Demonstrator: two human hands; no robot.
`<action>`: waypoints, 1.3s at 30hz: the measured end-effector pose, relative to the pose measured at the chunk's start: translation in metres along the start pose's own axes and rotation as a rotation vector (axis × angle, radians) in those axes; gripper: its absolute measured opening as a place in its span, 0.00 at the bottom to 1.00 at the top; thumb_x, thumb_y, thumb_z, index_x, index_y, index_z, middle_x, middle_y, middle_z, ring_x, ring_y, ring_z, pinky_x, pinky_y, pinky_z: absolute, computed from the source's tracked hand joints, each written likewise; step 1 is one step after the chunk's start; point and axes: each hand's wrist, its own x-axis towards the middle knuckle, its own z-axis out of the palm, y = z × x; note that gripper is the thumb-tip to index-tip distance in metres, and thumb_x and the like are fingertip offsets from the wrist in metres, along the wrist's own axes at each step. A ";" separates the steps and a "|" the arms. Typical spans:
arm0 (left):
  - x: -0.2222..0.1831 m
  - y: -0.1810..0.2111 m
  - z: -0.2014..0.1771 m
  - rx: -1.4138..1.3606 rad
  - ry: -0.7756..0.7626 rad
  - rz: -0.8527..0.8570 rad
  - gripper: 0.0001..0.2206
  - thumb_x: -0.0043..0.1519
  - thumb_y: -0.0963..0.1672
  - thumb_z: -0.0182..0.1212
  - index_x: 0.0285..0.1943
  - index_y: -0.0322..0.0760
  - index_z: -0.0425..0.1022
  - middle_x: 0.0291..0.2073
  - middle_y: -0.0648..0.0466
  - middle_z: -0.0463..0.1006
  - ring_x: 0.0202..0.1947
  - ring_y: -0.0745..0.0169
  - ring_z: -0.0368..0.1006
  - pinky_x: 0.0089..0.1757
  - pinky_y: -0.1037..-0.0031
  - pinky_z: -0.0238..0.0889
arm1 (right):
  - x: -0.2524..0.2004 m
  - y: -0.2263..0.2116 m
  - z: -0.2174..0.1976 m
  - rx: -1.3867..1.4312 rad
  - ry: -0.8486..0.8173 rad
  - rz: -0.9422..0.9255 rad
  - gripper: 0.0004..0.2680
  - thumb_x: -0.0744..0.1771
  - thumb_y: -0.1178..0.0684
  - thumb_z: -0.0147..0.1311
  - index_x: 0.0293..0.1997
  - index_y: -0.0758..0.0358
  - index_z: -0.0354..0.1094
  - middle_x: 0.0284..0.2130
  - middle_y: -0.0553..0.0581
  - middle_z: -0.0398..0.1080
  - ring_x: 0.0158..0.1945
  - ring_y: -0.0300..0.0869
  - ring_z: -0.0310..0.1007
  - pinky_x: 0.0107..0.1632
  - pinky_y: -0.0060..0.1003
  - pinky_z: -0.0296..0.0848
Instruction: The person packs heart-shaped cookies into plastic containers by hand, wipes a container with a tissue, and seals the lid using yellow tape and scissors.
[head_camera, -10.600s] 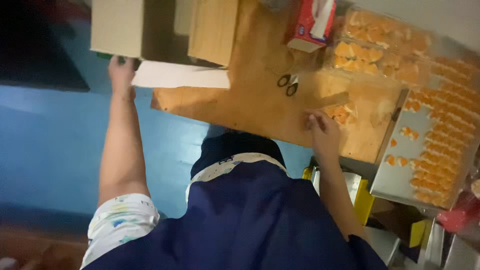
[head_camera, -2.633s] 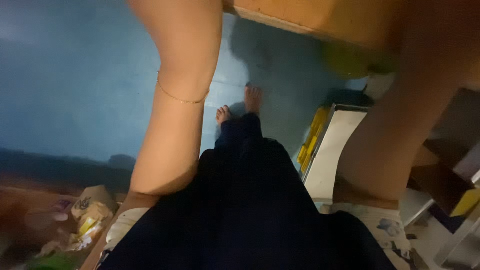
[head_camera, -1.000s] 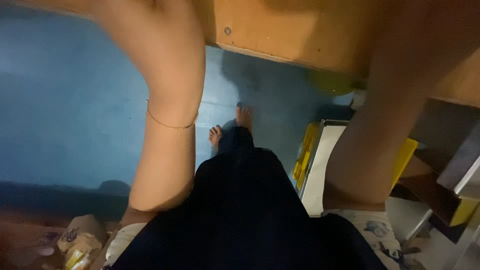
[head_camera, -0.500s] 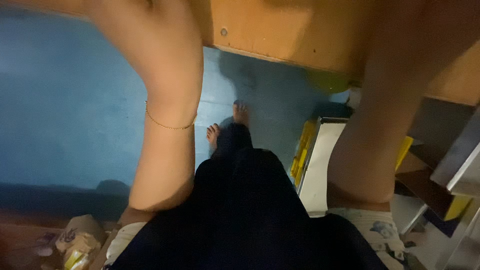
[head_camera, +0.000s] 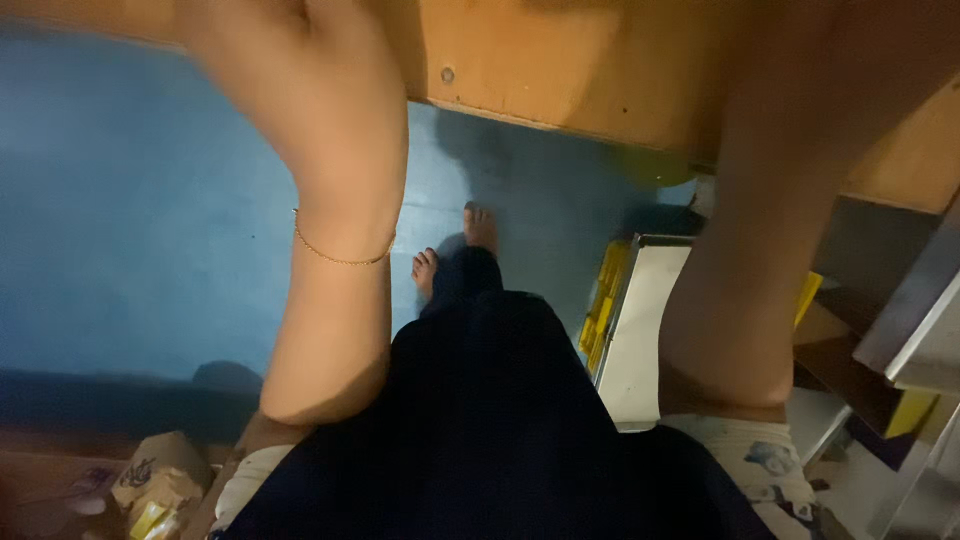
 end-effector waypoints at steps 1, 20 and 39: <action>-0.001 -0.001 0.000 -0.001 -0.001 -0.001 0.17 0.58 0.30 0.44 0.32 0.37 0.41 0.26 0.55 0.41 0.33 0.60 0.35 0.36 0.61 0.32 | -0.001 0.000 0.001 -0.002 -0.011 0.009 0.06 0.71 0.58 0.51 0.45 0.72 0.73 0.39 0.71 0.76 0.40 0.60 0.73 0.46 0.51 0.66; 0.004 0.000 -0.003 0.049 0.003 0.017 0.11 0.64 0.35 0.47 0.31 0.34 0.51 0.25 0.51 0.51 0.31 0.58 0.42 0.34 0.61 0.41 | -0.007 -0.024 0.006 -0.039 -0.234 0.154 0.09 0.70 0.64 0.46 0.56 0.70 0.63 0.50 0.73 0.69 0.51 0.64 0.66 0.57 0.55 0.54; 0.086 0.021 -0.045 -0.244 -0.848 0.117 0.49 0.78 0.46 0.75 0.88 0.54 0.27 0.87 0.55 0.31 0.91 0.47 0.31 0.84 0.51 0.51 | 0.068 -0.048 -0.016 0.402 -0.188 0.160 0.08 0.71 0.63 0.43 0.56 0.72 0.62 0.51 0.71 0.66 0.56 0.63 0.65 0.63 0.53 0.61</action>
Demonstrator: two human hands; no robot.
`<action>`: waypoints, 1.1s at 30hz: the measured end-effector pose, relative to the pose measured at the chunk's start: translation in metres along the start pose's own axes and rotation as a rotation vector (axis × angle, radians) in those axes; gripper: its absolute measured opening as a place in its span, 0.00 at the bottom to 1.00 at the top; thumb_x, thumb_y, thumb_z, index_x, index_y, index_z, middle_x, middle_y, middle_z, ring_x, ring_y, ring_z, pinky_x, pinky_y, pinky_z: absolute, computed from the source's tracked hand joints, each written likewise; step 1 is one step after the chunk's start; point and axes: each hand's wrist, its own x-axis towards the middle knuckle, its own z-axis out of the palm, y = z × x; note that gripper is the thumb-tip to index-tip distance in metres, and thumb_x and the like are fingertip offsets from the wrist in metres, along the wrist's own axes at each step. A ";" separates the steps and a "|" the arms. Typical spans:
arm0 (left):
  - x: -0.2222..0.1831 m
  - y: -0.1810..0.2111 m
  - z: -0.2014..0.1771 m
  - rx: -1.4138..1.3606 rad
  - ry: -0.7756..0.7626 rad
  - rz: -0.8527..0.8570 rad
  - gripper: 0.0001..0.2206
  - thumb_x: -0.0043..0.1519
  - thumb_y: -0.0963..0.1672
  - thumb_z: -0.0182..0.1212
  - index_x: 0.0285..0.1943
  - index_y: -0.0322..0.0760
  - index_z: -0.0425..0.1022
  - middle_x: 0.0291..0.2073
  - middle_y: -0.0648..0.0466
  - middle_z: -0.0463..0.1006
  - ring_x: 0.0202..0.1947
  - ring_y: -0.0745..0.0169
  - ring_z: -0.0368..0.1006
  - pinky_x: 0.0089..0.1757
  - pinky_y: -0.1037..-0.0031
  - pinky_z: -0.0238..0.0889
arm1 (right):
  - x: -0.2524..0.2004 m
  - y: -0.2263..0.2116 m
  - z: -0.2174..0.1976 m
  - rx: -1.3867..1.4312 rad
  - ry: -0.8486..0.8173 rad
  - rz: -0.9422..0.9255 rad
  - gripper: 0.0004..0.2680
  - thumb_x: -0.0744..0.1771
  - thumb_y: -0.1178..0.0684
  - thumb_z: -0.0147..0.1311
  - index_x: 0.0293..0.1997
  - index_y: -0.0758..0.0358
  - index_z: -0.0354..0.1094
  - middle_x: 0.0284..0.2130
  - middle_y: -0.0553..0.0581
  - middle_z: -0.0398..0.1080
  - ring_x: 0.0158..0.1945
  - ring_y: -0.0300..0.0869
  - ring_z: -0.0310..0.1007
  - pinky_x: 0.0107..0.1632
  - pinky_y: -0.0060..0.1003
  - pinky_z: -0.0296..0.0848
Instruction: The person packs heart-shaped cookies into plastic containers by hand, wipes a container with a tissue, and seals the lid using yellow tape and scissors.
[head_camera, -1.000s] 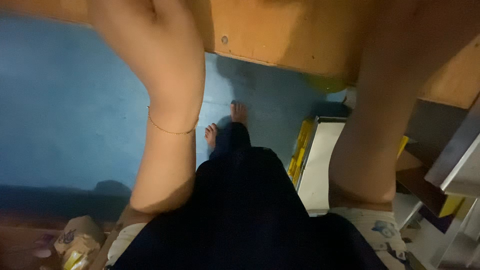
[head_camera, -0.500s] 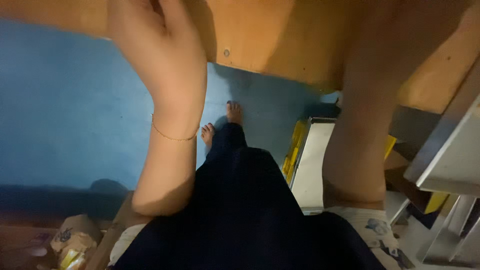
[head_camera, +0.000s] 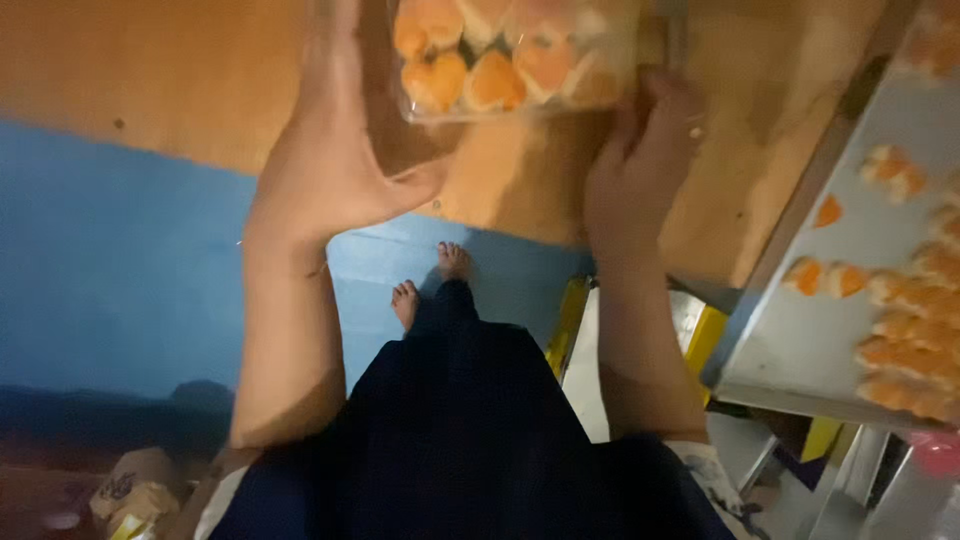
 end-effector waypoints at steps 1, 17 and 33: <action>0.012 0.005 0.004 0.001 0.005 0.005 0.49 0.78 0.46 0.75 0.88 0.54 0.27 0.87 0.55 0.31 0.91 0.47 0.31 0.84 0.51 0.51 | 0.003 -0.008 -0.004 -0.001 0.004 -0.006 0.08 0.71 0.63 0.43 0.56 0.72 0.62 0.51 0.71 0.66 0.56 0.63 0.65 0.63 0.53 0.61; 0.072 0.010 -0.039 -0.172 -0.177 -0.107 0.39 0.45 0.42 0.79 0.69 0.45 0.65 0.65 0.52 0.69 0.66 0.57 0.64 0.60 0.68 0.56 | 0.032 -0.005 -0.026 0.170 -0.343 0.139 0.08 0.69 0.59 0.36 0.49 0.64 0.62 0.42 0.62 0.69 0.46 0.55 0.67 0.56 0.47 0.58; 0.080 0.098 -0.106 -0.937 -0.195 0.017 0.52 0.31 0.43 0.86 0.70 0.31 0.62 0.63 0.43 0.70 0.54 0.54 0.75 0.50 0.65 0.77 | 0.044 -0.061 -0.140 0.531 -0.235 0.095 0.19 0.69 0.43 0.51 0.60 0.69 0.66 0.49 0.70 0.72 0.55 0.63 0.75 0.55 0.57 0.74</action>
